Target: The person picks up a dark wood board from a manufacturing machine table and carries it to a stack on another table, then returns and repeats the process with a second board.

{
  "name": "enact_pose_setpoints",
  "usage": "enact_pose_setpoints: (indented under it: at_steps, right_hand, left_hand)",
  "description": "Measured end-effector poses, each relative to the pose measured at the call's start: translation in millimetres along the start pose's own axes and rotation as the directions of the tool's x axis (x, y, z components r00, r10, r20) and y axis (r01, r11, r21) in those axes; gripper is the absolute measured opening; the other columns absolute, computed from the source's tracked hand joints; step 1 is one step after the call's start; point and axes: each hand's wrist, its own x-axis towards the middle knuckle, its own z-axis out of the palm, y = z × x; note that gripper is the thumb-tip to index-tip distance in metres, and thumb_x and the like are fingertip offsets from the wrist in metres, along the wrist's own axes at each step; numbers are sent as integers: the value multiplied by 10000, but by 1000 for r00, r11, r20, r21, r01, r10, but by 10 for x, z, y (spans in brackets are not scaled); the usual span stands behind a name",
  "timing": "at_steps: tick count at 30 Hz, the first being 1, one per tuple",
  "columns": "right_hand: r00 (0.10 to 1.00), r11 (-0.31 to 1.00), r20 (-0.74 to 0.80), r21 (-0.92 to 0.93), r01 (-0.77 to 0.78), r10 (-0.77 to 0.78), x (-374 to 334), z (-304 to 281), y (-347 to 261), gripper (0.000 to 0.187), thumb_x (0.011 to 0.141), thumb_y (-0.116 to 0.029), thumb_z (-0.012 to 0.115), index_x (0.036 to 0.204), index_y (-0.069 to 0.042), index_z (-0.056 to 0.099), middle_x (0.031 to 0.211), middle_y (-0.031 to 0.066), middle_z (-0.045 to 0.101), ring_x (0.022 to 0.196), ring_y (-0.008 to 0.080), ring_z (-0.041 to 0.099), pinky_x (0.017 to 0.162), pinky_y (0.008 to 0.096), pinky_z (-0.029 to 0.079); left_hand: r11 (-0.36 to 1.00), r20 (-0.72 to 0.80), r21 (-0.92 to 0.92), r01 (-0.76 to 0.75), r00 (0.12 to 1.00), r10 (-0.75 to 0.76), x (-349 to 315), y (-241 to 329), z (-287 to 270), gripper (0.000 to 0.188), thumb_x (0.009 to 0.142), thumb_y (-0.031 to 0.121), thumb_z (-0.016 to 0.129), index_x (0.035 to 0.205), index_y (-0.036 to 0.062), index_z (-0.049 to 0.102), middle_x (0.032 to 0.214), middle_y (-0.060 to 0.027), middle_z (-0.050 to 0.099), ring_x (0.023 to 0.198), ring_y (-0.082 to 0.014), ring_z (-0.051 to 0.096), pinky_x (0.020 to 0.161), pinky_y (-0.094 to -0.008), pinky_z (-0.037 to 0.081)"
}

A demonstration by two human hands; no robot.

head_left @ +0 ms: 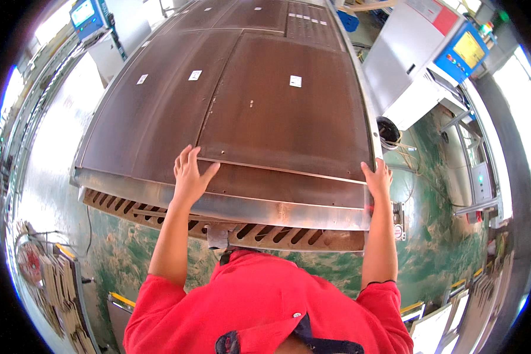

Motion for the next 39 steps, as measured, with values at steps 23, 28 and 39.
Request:
enact_pose_setpoints:
  at_steps: [23, 28, 39]
  right_hand:
    - [999, 982, -52, 188, -5, 15, 23, 452, 90, 549, 731, -276, 691, 1172, -8, 506, 1114, 197, 568, 1066, 353, 513, 899, 409, 403]
    - [999, 972, -37, 234, -7, 16, -102, 383, 9, 539, 736, -235, 687, 1176, 8, 493, 1147, 207, 547, 1074, 339, 515, 911, 397, 401]
    - [989, 895, 31, 423, -144, 145, -176, 323, -77, 635, 715, -258, 687, 1232, 16, 440, 1173, 239, 518, 1097, 330, 504, 924, 390, 384]
  left_hand:
    - [969, -15, -59, 239, 971, -241, 176, 106, 159, 562, 738, 386, 653, 1147, 39, 485, 1198, -162, 441, 1155, -323, 359, 982, -423, 291]
    - [972, -65, -78, 221, 972, -226, 128, -10, 186, 488, 754, 373, 628, 1090, 42, 505, 1167, -156, 459, 1114, -323, 392, 964, -427, 301]
    - [963, -122, -164, 215, 964, -236, -37, -124, 172, 522, 769, 337, 616, 1163, 43, 442, 1195, -163, 438, 1133, -334, 375, 973, -431, 283]
